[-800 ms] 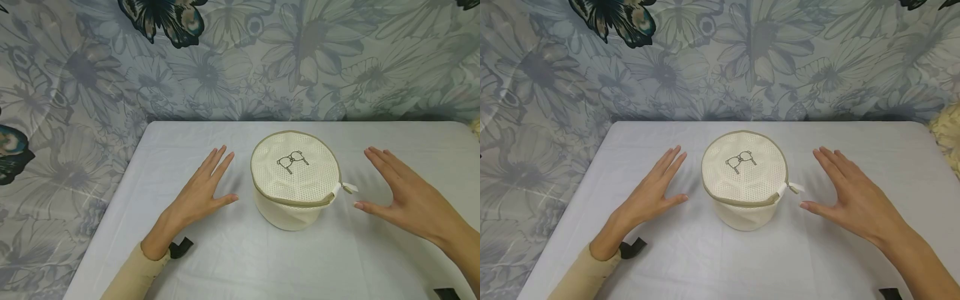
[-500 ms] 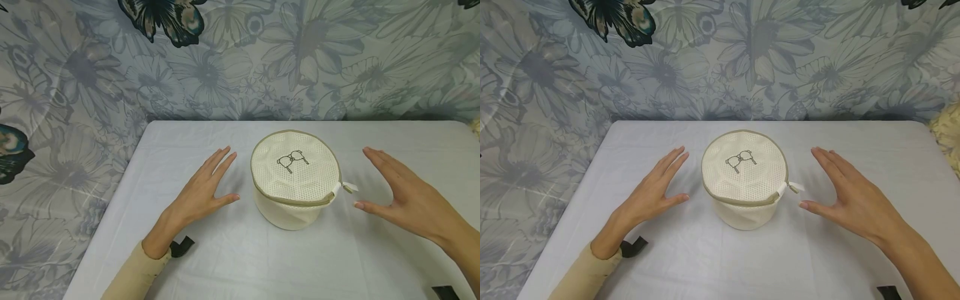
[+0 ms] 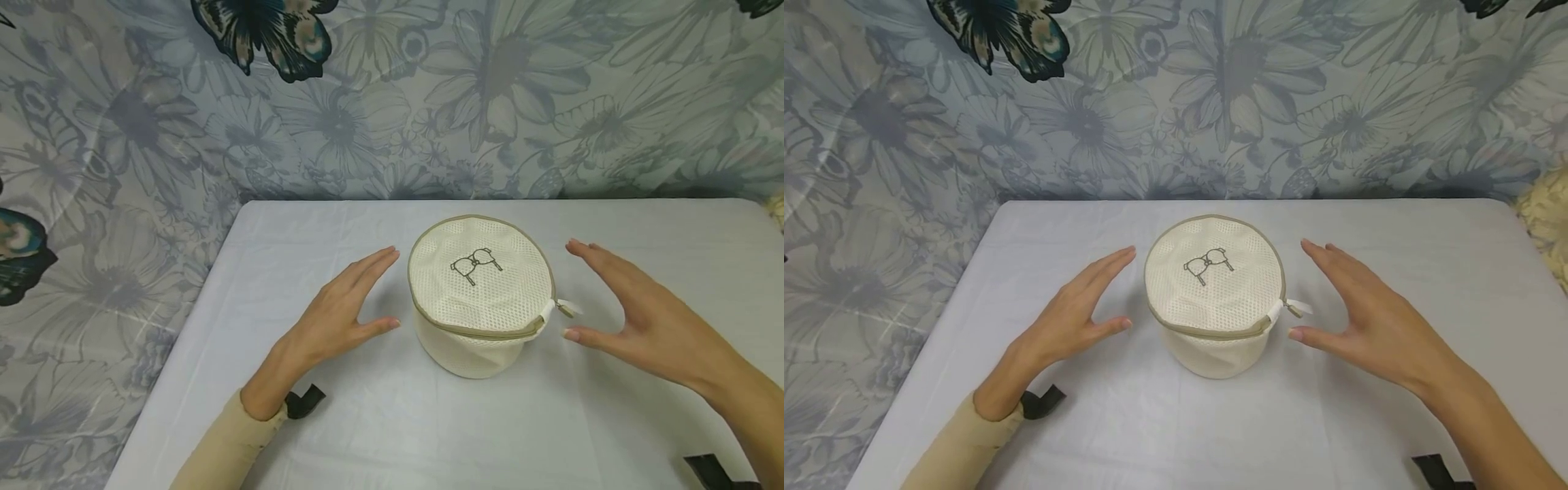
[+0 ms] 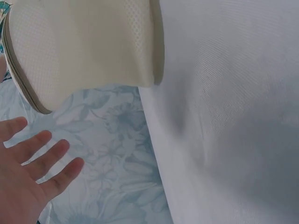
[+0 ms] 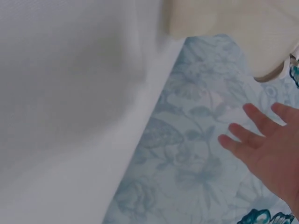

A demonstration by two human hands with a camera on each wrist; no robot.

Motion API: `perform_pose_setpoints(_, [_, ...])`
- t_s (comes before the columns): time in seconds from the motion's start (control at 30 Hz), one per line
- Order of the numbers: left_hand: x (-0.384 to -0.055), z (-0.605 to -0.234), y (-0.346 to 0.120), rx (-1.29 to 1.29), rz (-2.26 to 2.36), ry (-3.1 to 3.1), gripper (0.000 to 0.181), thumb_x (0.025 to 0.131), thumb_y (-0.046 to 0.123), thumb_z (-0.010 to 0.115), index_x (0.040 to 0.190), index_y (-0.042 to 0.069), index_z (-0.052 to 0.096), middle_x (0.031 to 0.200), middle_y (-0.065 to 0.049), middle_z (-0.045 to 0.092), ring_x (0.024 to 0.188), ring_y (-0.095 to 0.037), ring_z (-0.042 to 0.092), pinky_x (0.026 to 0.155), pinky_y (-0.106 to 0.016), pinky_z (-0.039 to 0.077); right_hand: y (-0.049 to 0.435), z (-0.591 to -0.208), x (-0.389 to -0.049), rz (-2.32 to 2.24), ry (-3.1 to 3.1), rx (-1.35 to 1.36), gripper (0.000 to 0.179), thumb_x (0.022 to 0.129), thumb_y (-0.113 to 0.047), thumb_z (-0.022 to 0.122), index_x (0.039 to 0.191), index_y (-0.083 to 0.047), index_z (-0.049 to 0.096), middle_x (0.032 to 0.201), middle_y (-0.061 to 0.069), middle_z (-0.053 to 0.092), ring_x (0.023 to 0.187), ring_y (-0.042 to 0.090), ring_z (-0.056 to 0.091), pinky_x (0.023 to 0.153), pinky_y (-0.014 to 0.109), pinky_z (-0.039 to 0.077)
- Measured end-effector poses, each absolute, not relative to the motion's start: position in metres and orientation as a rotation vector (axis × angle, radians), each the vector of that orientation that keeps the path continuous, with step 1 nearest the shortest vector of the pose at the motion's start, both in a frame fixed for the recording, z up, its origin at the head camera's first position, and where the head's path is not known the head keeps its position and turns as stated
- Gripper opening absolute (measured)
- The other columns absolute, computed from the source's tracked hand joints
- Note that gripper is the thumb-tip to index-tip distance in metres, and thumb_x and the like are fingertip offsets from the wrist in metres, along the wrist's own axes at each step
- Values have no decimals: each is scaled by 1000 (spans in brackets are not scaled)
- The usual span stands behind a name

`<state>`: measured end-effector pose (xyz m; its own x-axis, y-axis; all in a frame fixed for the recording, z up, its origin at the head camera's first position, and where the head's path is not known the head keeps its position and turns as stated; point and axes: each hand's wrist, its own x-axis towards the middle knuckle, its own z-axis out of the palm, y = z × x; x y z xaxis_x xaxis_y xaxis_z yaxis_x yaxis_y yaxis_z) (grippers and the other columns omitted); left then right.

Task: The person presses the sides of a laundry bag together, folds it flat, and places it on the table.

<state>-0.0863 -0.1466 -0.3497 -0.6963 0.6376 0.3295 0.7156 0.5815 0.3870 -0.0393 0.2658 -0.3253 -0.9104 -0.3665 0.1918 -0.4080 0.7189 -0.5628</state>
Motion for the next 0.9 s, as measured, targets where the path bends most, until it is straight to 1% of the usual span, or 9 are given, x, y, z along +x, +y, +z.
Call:
perform_pose_setpoints(0.07, [-88,-349,-145,-1155,-779,-2626,94,87,41,76,160,19,21,161,2,28,145,-17,32,114,-39,34,264,-324,-40,941,-2840,662,114,68,-20,93,159,-29,25,157,2,36,147,17,25,120,26,14])
perform_pose_setpoints(0.13, [-88,-349,-143,-1165,-794,-2602,93,87,38,77,159,18,23,160,2,30,144,-18,33,115,-38,33,262,-323,-40,928,-2830,679,115,67,-20,93,159,-29,24,156,0,38,145,6,25,115,17,16])
perform_pose_setpoints(0.2, [-89,-349,-142,-1175,-813,-2587,92,86,36,78,159,17,25,160,1,31,144,-18,34,115,-37,33,260,-322,-40,922,-2823,690,117,66,-19,94,159,-29,24,154,-2,41,141,-3,25,110,12,17])
perform_pose_setpoints(0.23, [-89,-349,-141,-1180,-824,-2583,92,86,35,78,158,16,25,159,0,32,144,-18,34,115,-37,33,259,-321,-40,919,-2817,696,117,65,-19,94,159,-28,24,153,-2,42,140,-6,25,106,9,17])
perform_pose_setpoints(0.43, [-90,-349,-137,-1178,-870,-2600,86,89,40,74,158,18,27,155,-1,39,141,-18,37,113,-39,35,255,-320,-42,931,-2799,726,116,65,-19,94,158,-28,26,149,-4,47,138,-8,28,102,5,19])
perform_pose_setpoints(0.6, [-91,-346,-133,-1187,-917,-2605,81,93,48,66,158,20,27,154,2,40,140,-16,38,112,-38,36,251,-320,-44,962,-2797,726,112,66,-17,94,157,-30,29,148,-6,48,132,-9,35,99,3,24])
perform_pose_setpoints(0.7, [-92,-346,-130,-1208,-959,-2585,78,95,56,59,158,19,28,154,1,40,140,-17,38,113,-38,36,250,-320,-45,981,-2814,703,109,68,-20,93,156,-31,32,150,-8,46,128,-7,40,97,3,25])
perform_pose_setpoints(0.8, [-92,-346,-127,-1224,-991,-2562,77,96,62,50,156,18,32,154,0,41,140,-17,39,113,-36,35,248,-320,-47,991,-2827,689,104,69,-23,93,155,-32,35,152,-7,45,127,-4,41,96,3,25])
perform_pose_setpoints(0.9, [-92,-346,-124,-1224,-1013,-2546,75,96,62,49,154,16,37,153,-1,42,141,-17,39,114,-35,34,247,-319,-49,995,-2827,695,103,68,-25,93,154,-32,37,151,-4,45,129,-5,40,97,3,25])
